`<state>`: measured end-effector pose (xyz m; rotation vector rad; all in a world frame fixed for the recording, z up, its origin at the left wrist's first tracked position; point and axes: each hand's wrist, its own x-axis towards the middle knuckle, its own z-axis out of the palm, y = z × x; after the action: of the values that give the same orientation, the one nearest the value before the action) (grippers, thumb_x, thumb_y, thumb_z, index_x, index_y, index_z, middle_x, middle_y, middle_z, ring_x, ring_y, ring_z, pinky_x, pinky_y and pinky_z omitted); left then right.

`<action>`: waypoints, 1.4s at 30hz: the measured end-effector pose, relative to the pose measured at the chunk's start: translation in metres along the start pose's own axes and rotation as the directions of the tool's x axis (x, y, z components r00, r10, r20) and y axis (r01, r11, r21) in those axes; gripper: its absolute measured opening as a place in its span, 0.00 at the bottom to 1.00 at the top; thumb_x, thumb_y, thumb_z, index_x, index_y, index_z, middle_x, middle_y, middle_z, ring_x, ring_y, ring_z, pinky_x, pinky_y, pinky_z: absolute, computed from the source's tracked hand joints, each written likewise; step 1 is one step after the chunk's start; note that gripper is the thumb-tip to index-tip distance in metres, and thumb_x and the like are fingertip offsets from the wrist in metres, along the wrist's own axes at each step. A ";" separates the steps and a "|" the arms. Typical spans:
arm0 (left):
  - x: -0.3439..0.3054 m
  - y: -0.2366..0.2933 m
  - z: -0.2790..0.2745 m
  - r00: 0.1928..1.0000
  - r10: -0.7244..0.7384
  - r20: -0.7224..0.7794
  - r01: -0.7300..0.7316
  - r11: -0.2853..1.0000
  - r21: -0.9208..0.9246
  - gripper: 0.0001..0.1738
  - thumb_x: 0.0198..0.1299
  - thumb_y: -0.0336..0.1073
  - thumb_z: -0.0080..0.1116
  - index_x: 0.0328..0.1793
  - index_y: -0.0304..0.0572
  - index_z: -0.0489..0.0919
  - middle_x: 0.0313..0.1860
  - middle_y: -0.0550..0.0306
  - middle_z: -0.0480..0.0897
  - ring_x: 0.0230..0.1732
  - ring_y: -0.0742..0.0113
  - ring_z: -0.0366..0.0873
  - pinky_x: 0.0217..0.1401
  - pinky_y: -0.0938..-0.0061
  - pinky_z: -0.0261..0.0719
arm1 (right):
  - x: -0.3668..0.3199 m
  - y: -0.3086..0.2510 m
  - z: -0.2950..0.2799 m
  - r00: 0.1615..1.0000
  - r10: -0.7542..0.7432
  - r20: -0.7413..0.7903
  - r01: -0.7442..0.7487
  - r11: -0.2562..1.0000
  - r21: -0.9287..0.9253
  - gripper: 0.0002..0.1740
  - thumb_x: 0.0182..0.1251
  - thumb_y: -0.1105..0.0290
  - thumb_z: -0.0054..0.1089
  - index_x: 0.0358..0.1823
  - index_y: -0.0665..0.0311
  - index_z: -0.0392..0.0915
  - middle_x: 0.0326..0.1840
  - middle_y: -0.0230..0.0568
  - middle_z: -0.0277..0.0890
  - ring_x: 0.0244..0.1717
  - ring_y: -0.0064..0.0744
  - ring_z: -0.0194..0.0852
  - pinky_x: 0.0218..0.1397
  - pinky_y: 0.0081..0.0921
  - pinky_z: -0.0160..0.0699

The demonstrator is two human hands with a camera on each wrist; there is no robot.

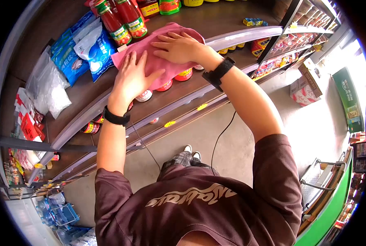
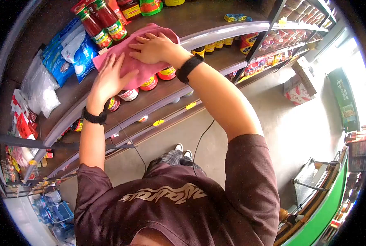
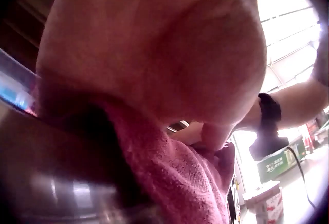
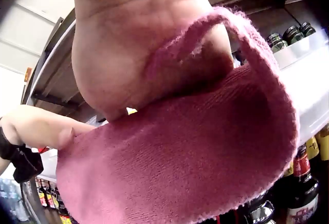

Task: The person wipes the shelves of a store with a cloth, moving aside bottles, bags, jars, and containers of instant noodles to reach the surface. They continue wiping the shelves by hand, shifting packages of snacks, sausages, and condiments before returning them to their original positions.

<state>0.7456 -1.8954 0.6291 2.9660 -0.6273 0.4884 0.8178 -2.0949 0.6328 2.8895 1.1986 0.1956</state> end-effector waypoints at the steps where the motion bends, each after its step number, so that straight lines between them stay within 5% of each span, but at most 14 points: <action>1: 0.002 0.005 -0.005 0.994 -0.076 0.073 0.076 0.997 0.004 0.49 0.59 0.67 0.55 0.75 0.36 0.64 0.74 0.27 0.61 0.76 0.33 0.56 0.78 0.53 0.56 | 0.000 -0.001 -0.002 0.999 0.048 0.006 -0.048 0.998 0.028 0.29 0.76 0.44 0.33 0.75 0.37 0.61 0.82 0.33 0.50 0.80 0.52 0.45 0.77 0.62 0.45; 10: 0.016 0.011 -0.012 0.957 -0.201 0.211 0.204 0.979 0.006 0.54 0.57 0.73 0.53 0.78 0.40 0.60 0.75 0.22 0.55 0.78 0.27 0.48 0.80 0.51 0.49 | 0.011 0.001 -0.016 0.975 0.163 0.152 -0.179 0.979 0.096 0.36 0.74 0.39 0.38 0.79 0.42 0.52 0.83 0.34 0.46 0.83 0.48 0.37 0.81 0.59 0.36; 18: 0.011 0.017 0.002 0.995 -0.093 0.041 0.093 0.996 0.004 0.49 0.60 0.66 0.56 0.73 0.30 0.64 0.72 0.20 0.61 0.73 0.22 0.57 0.75 0.46 0.59 | 0.017 0.008 -0.013 0.976 0.158 0.148 -0.173 0.980 0.096 0.38 0.72 0.38 0.40 0.80 0.42 0.51 0.84 0.35 0.43 0.83 0.48 0.35 0.81 0.59 0.33; 26: 0.016 0.029 0.007 0.993 -0.114 -0.004 0.114 0.991 0.065 0.40 0.68 0.57 0.49 0.70 0.22 0.66 0.68 0.20 0.65 0.71 0.31 0.64 0.74 0.52 0.62 | 0.019 0.024 -0.005 0.993 0.074 0.095 -0.085 0.990 0.113 0.37 0.72 0.39 0.42 0.79 0.42 0.53 0.83 0.39 0.45 0.83 0.50 0.36 0.80 0.61 0.34; 29: 0.024 0.035 -0.001 0.986 -0.146 0.085 0.144 0.989 0.023 0.31 0.73 0.47 0.40 0.69 0.22 0.66 0.70 0.24 0.65 0.73 0.31 0.60 0.76 0.53 0.59 | 0.016 0.037 -0.003 0.996 0.059 0.066 -0.067 0.990 0.126 0.37 0.72 0.39 0.41 0.79 0.42 0.54 0.83 0.40 0.44 0.83 0.50 0.36 0.80 0.61 0.34; 33: 0.047 0.032 0.020 0.974 -0.107 0.199 0.097 0.994 0.059 0.30 0.74 0.46 0.39 0.72 0.27 0.65 0.75 0.32 0.61 0.76 0.33 0.55 0.79 0.56 0.55 | -0.001 0.066 -0.004 0.997 0.025 0.067 -0.034 0.989 0.142 0.38 0.72 0.39 0.41 0.79 0.44 0.54 0.83 0.40 0.43 0.83 0.49 0.37 0.80 0.61 0.35; 38: 0.095 0.086 0.011 0.963 -0.151 0.223 0.160 0.987 -0.021 0.28 0.74 0.43 0.37 0.72 0.32 0.66 0.76 0.34 0.60 0.76 0.35 0.55 0.79 0.55 0.54 | -0.019 0.135 0.015 0.997 -0.067 0.027 0.067 0.998 -0.013 0.25 0.75 0.47 0.40 0.71 0.34 0.65 0.84 0.39 0.43 0.82 0.57 0.38 0.80 0.61 0.40; 40: 0.118 0.101 0.005 0.871 0.058 0.489 -0.238 0.919 0.315 0.30 0.74 0.46 0.37 0.74 0.33 0.63 0.77 0.34 0.57 0.78 0.39 0.53 0.80 0.58 0.54 | -0.028 0.156 0.021 0.997 -0.077 0.006 0.077 0.996 -0.035 0.22 0.75 0.50 0.41 0.67 0.30 0.69 0.84 0.38 0.43 0.81 0.60 0.38 0.79 0.60 0.43; 41: 0.129 0.088 0.033 0.897 -0.040 0.440 -0.042 0.984 0.175 0.33 0.74 0.49 0.36 0.77 0.34 0.58 0.79 0.34 0.54 0.80 0.43 0.49 0.81 0.62 0.51 | -0.032 0.164 0.021 0.998 -0.058 0.000 0.058 0.997 -0.043 0.22 0.75 0.51 0.42 0.68 0.31 0.69 0.84 0.37 0.43 0.81 0.60 0.38 0.79 0.61 0.43; 42: 0.136 0.093 0.030 0.897 -0.036 0.440 -0.046 0.984 0.174 0.33 0.74 0.49 0.36 0.77 0.34 0.58 0.79 0.34 0.54 0.80 0.43 0.49 0.81 0.62 0.51 | -0.034 0.171 0.022 0.999 -0.040 -0.005 0.039 0.998 -0.052 0.22 0.74 0.51 0.42 0.68 0.32 0.70 0.83 0.37 0.43 0.81 0.60 0.38 0.79 0.61 0.44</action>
<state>0.8344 -2.0370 0.6450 3.2725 -0.6514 -0.1549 0.9172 -2.2390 0.6166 2.8202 1.2311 0.2314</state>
